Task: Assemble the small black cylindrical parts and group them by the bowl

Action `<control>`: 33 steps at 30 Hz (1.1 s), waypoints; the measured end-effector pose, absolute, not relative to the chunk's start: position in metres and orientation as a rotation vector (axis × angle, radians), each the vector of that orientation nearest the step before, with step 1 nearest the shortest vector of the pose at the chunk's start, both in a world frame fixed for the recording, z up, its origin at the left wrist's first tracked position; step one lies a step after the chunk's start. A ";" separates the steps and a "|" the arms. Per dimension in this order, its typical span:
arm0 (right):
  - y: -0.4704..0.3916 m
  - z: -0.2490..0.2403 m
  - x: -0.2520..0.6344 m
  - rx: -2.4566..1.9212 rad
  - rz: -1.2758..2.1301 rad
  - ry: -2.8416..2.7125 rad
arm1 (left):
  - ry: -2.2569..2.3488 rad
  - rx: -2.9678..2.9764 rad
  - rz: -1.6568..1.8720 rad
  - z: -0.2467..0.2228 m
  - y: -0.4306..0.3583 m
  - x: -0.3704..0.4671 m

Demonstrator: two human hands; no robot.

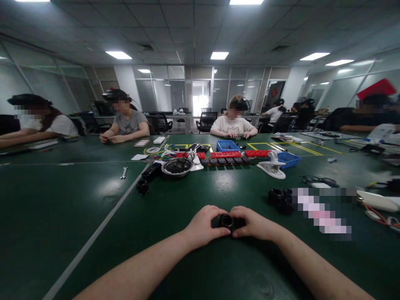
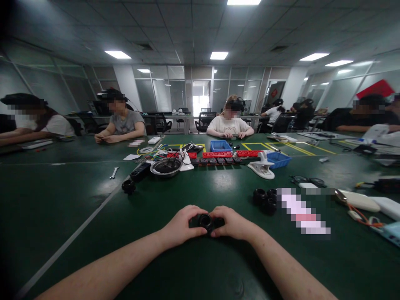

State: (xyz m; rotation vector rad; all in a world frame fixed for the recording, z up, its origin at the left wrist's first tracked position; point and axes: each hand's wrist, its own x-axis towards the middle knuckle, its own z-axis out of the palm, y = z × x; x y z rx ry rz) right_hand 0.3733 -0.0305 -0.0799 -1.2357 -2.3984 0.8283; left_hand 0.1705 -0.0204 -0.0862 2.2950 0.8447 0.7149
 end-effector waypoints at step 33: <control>-0.038 -0.096 0.334 -1.740 0.251 -2.211 | 1.245 2.188 0.718 -0.089 -0.022 0.172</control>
